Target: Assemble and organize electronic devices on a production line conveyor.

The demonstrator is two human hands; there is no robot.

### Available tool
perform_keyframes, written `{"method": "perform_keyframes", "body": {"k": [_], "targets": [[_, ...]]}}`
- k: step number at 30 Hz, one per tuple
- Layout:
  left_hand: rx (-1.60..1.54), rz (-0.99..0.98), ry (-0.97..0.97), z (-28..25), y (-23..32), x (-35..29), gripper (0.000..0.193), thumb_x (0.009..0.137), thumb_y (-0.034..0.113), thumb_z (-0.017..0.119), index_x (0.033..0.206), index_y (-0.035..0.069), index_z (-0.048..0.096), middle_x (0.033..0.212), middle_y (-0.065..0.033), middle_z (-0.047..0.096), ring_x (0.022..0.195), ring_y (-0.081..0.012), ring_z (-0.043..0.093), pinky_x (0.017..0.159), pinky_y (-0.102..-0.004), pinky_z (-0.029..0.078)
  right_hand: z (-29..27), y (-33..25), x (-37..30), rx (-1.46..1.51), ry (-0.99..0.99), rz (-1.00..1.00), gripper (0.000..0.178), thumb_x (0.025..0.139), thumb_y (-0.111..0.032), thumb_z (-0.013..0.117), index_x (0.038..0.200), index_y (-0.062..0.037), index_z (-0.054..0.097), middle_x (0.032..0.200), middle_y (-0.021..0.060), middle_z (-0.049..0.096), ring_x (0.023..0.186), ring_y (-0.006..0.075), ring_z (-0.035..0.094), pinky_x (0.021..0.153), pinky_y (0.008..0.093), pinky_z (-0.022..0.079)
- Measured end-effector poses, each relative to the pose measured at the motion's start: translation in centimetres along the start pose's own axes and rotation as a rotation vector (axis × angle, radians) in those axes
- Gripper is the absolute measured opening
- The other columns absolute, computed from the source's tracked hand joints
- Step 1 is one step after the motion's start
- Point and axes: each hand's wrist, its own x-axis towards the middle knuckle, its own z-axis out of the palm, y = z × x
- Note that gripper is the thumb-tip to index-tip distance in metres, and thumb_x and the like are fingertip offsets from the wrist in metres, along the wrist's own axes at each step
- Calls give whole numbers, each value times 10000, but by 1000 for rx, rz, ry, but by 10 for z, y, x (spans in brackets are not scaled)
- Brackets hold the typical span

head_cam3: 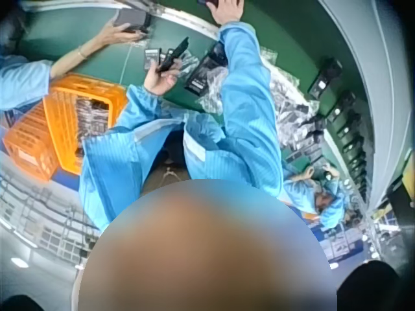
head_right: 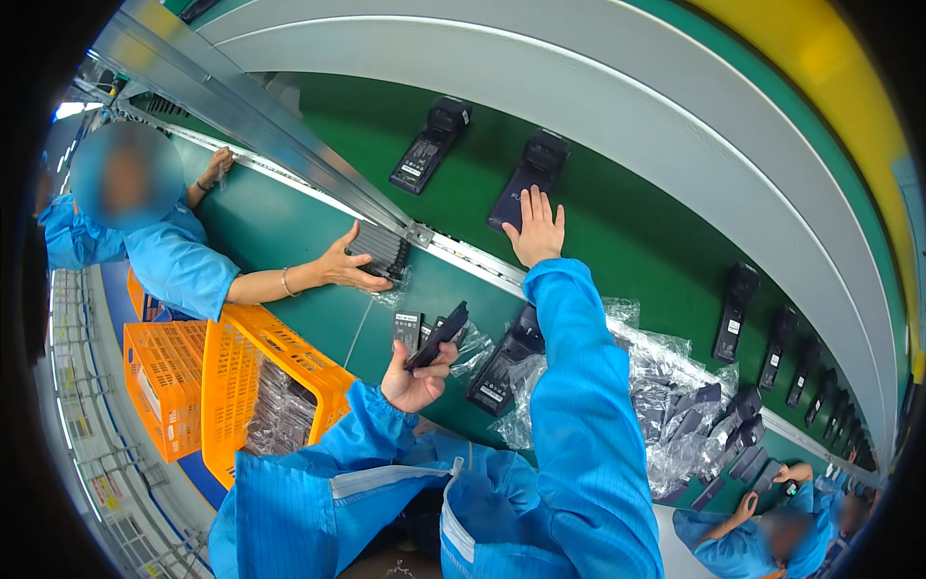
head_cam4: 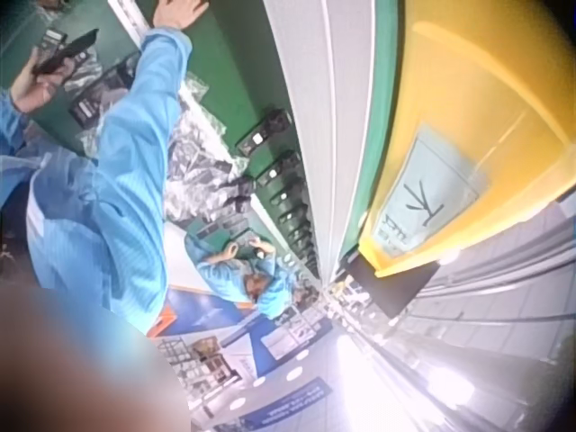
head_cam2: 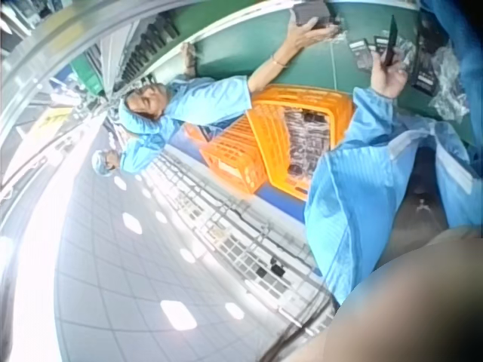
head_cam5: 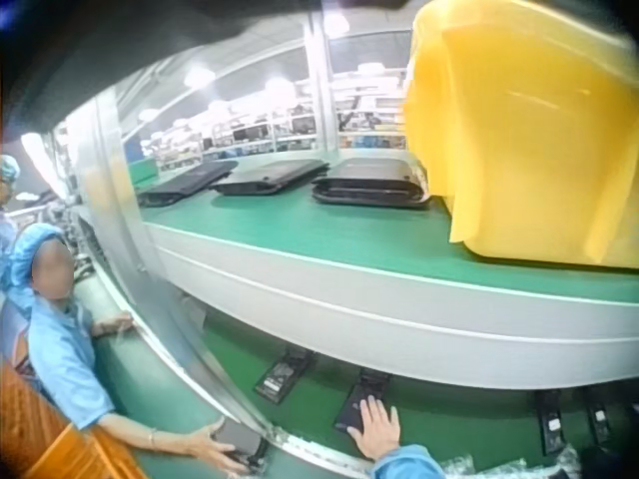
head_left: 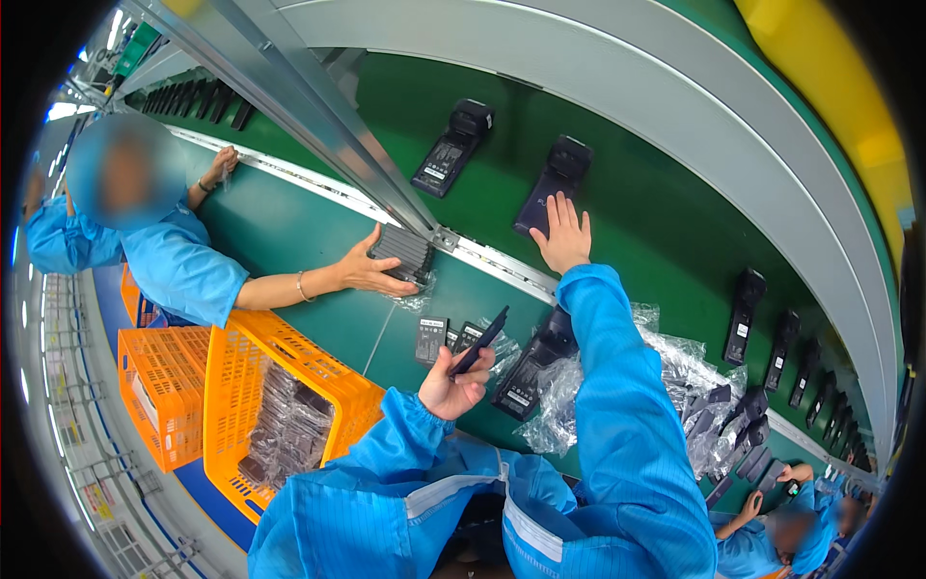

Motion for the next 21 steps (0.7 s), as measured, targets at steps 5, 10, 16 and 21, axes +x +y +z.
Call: {"method": "perform_keyframes", "body": {"k": [5,10,16,21], "targets": [[60,77,48,6,6,14,546,854,245,583,1296,31,345,944,19,437,624,-46,402,670,-259,503,-17,-19,14,-131,-162,48,762,840,-548,386,1406,-99,143,1470,60,116,1340,220,159,1076,472,97],[675,385,504,35,-10,30,547,828,105,602,1311,77,347,937,-5,554,776,-84,550,649,-237,505,-67,-26,25,331,-482,140,729,839,-576,375,1337,-45,336,1393,135,315,1293,293,281,1061,438,177],[1429,896,512,27,3,32,649,767,14,653,1320,67,318,982,-76,547,838,-147,569,707,-266,499,-138,-77,-84,1566,-902,72,375,875,-332,530,1134,-61,536,1025,38,580,925,131,564,704,283,492],[2192,817,624,30,2,30,601,758,168,659,1281,34,393,1200,-213,391,1097,-340,429,934,-377,358,-115,-59,-111,1765,-400,513,259,856,-182,558,1086,-62,552,928,16,611,816,98,594,619,240,491]]}}
